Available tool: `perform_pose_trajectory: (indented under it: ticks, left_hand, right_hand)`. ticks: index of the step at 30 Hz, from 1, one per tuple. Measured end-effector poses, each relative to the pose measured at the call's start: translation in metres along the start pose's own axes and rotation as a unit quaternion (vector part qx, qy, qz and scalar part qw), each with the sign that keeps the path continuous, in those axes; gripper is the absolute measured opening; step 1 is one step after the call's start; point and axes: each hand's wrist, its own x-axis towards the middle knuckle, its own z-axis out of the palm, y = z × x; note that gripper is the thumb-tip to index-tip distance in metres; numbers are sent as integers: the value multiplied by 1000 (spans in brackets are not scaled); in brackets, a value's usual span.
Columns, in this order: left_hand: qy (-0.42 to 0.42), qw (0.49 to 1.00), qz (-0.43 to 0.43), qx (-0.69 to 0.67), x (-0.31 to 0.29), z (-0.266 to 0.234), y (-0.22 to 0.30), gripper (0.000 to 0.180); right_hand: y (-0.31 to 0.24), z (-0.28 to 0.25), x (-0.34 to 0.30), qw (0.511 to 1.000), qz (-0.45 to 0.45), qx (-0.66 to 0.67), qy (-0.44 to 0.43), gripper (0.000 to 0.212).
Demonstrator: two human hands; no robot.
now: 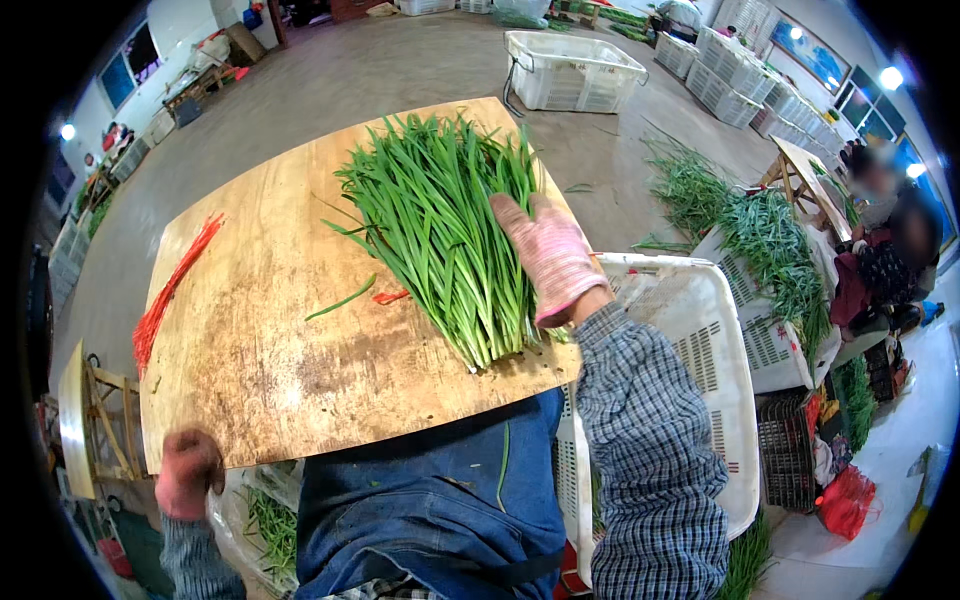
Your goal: The person gathers green vegetables into bunches, secures each bunch with a red rubber band, and places the finished bundles into a plastic crate.
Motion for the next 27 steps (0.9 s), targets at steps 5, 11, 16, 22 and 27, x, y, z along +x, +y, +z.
perform_pose_trajectory:
  ticks: [5,11,16,22,27]
  left_hand:
    - [77,969,-188,144,-45,-88,-123,12]
    - [4,804,-26,594,-38,-94,-199,21]
    - [-61,956,12,286,-3,39,-86,19]
    - [-363,819,313,316,6,204,-36,20]
    - [-483,783,290,263,-2,276,-47,21]
  right_hand:
    - [37,-34,-7,977,-121,177,20,67]
    - [57,-104,-70,903,95,398,134,37]
    - [122,-151,-148,877,144,380,255,33]
    - [247,-156,-285,829,305,301,360,34]
    - [355,-106,-396,815,480,155,286,24]
